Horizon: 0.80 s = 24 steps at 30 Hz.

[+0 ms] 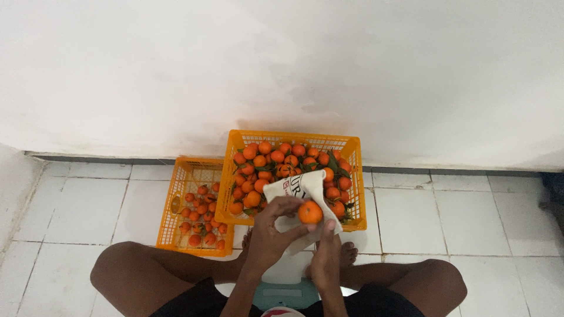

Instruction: Wiping individual oranges with a cloth and transferring them from one plastic crate to another.

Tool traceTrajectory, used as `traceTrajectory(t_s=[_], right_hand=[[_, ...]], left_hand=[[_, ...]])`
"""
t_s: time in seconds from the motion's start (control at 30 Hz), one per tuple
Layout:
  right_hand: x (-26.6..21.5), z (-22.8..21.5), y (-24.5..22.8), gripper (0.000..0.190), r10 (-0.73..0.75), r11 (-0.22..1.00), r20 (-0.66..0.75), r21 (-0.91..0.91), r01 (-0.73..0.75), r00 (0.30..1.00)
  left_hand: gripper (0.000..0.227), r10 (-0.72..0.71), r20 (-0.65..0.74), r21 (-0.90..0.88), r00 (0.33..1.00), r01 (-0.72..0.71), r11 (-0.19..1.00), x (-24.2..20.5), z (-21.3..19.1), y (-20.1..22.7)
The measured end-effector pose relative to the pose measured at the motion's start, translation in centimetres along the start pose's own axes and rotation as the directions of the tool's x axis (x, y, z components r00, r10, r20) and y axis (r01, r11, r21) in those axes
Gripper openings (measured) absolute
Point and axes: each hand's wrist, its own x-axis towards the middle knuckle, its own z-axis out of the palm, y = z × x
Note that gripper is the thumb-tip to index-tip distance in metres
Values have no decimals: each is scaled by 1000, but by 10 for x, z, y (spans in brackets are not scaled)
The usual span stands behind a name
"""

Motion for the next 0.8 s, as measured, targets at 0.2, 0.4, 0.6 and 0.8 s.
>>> traceTrajectory(t_s=[0.2, 0.4, 0.6, 0.8], right_hand=[[-38, 12, -52, 66, -441, 896, 28, 70, 438, 897], [-19, 1, -37, 75, -291, 956, 115, 4, 292, 950], [-41, 10, -59, 66, -456, 890, 166, 75, 450, 874], [-25, 2, -51, 78, -344, 938, 146, 16, 345, 928]], left_hand=[[54, 50, -76, 61, 996, -45, 997, 1, 0, 13], [53, -53, 67, 145, 996, 43, 988, 0, -17, 22], [56, -69, -150, 22, 986, 73, 997, 5, -13, 14], [48, -113, 174, 17, 978, 111, 994, 1, -24, 20]])
